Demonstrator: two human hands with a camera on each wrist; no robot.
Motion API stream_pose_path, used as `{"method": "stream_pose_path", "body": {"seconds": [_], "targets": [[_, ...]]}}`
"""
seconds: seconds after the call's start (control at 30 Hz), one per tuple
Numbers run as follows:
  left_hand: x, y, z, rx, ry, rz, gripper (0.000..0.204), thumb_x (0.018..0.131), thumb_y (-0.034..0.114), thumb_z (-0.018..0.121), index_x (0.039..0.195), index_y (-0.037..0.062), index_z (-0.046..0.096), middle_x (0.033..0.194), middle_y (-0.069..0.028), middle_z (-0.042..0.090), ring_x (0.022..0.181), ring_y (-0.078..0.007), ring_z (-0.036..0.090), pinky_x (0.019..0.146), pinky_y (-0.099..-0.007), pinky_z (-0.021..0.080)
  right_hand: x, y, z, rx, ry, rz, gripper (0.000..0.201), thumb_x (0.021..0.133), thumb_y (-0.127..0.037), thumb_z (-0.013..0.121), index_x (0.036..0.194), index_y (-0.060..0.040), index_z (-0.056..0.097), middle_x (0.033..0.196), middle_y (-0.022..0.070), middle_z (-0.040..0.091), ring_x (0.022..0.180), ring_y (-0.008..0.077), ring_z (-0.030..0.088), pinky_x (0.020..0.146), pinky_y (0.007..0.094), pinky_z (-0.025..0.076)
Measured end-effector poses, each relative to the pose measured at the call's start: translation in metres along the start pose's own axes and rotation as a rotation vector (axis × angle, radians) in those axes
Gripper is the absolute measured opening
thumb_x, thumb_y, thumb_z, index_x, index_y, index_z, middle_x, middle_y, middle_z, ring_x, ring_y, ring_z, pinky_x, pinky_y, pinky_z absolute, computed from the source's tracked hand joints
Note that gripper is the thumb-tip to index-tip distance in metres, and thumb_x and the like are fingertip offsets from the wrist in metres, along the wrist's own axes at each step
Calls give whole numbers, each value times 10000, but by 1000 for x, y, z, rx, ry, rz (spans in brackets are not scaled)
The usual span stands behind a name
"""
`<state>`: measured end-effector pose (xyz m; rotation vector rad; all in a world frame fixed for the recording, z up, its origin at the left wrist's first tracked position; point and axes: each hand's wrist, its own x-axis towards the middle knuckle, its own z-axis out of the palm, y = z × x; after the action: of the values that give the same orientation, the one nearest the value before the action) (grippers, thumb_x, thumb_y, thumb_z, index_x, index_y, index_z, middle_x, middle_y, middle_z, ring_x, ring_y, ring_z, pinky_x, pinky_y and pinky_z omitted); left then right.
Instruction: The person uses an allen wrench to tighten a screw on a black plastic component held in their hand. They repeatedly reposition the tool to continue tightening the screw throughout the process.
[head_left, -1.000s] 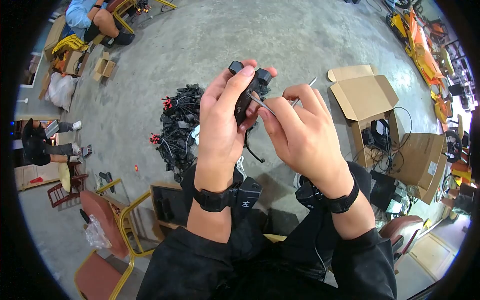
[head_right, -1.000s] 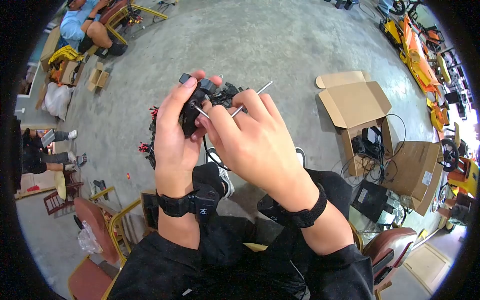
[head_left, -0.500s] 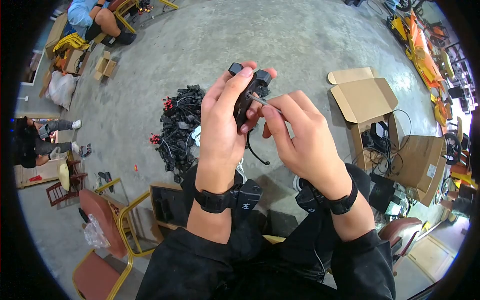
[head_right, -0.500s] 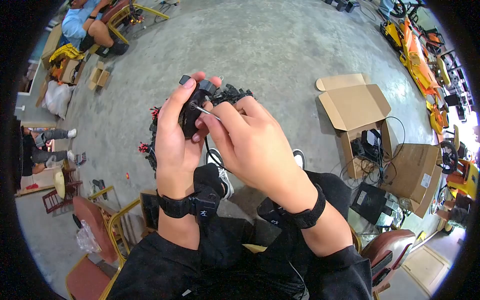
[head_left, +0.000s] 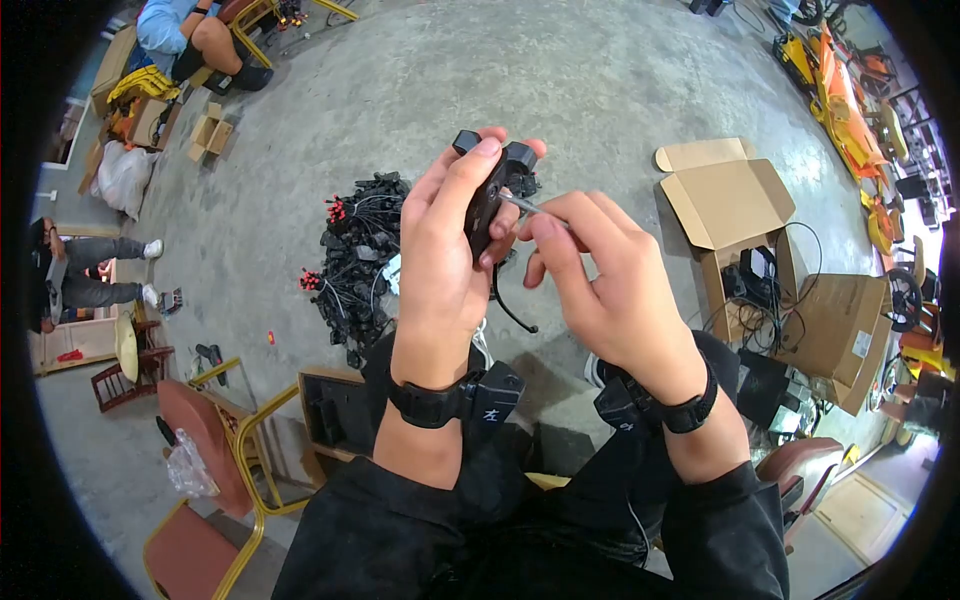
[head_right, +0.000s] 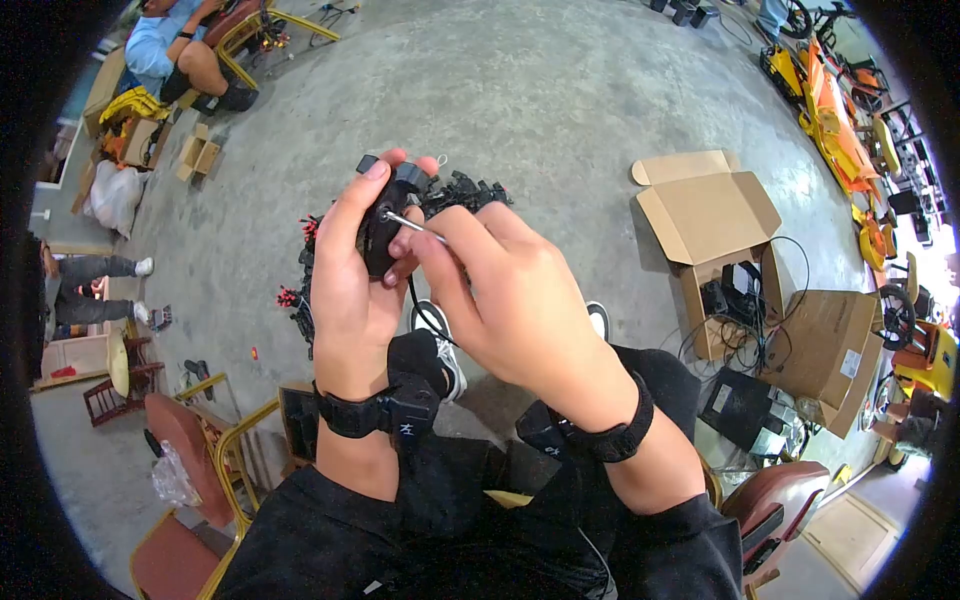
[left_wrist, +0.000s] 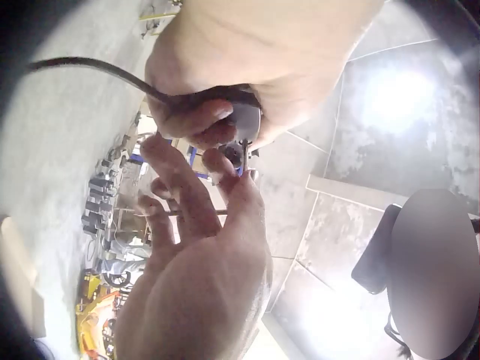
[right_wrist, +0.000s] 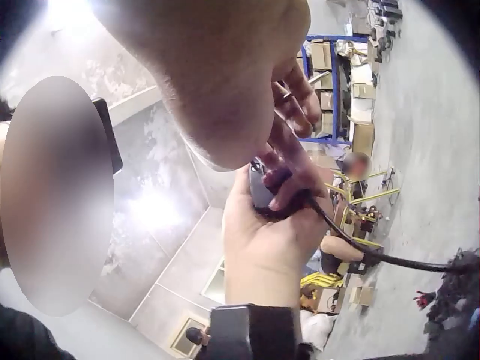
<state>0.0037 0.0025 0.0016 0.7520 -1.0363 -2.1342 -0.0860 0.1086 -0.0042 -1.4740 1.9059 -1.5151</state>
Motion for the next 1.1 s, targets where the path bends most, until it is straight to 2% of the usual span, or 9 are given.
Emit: {"method": "stream_pose_path", "body": {"seconds": [0.2, 0.47, 0.63, 0.73, 0.8, 0.9, 0.93, 1.0, 1.1], "targets": [[-1, 1, 4, 40, 23, -15, 232, 922, 236, 603, 1062, 53, 575, 981, -114, 693, 528, -28, 445, 413, -167, 311, 3, 8, 3, -434, 113, -321, 125, 821, -142, 687, 912, -72, 636, 662, 32, 572, 781, 222, 569, 663, 340, 463], [-1, 2, 4, 79, 60, -150, 190, 931, 251, 600, 1012, 80, 609, 960, -52, 703, 535, -9, 457, 418, -162, 324, 4, 11, 1, -592, 115, -367, 150, 799, -145, 692, 811, -87, 554, 646, 29, 556, 800, 229, 563, 686, 341, 448], [1, -1, -1, 47, 32, -131, 195, 930, 247, 604, 1020, 74, 604, 957, -57, 702, 537, -10, 465, 419, -163, 326, 3, 12, 0, -541, 21, -328, 144, 801, -135, 684, 799, -92, 547, 628, 25, 560, 822, 222, 566, 684, 337, 447], [1, -1, 1, 71, 39, -108, 201, 928, 239, 605, 1033, 68, 591, 960, -72, 698, 537, -15, 466, 417, -165, 326, 2, 5, 1, -550, 55, -306, 104, 842, -132, 657, 826, -78, 570, 602, 30, 553, 732, 231, 588, 643, 356, 460], [1, -2, 0, 77, 49, -95, 203, 927, 234, 606, 1038, 66, 582, 965, -83, 696, 537, -20, 466, 415, -166, 326, 0, -4, 1, 147, -79, 294, 97, 887, -145, 625, 847, -63, 592, 585, 46, 541, 587, 248, 575, 558, 370, 463], [2, -4, -3, 4, 17, -83, 199, 926, 229, 603, 1035, 66, 570, 976, -103, 690, 536, -29, 466, 412, -169, 326, 8, -22, -10, 379, -143, 522, 118, 907, -162, 616, 859, -55, 601, 574, 65, 516, 491, 261, 539, 494, 375, 457], [3, -3, -3, -13, 13, -83, 193, 928, 227, 599, 1032, 67, 568, 981, -105, 688, 535, -31, 467, 411, -169, 325, 6, -16, -8, 378, -144, 521, 118, 907, -162, 616, 859, -55, 601, 574, 65, 516, 491, 261, 539, 494, 375, 457], [3, -3, -3, -27, 10, -82, 188, 929, 225, 596, 1028, 68, 567, 985, -108, 687, 535, -33, 468, 411, -170, 324, 1, 4, 1, -286, 63, -1, 113, 888, -161, 638, 850, -61, 602, 569, 68, 510, 517, 252, 548, 479, 358, 455], [1, -1, 0, -11, 28, -100, 182, 932, 227, 589, 1023, 70, 571, 989, -107, 688, 530, -30, 461, 411, -170, 322, -1, 9, 5, -249, 56, -80, 111, 869, -157, 656, 835, -69, 599, 581, 63, 511, 530, 241, 550, 474, 363, 452]]}}
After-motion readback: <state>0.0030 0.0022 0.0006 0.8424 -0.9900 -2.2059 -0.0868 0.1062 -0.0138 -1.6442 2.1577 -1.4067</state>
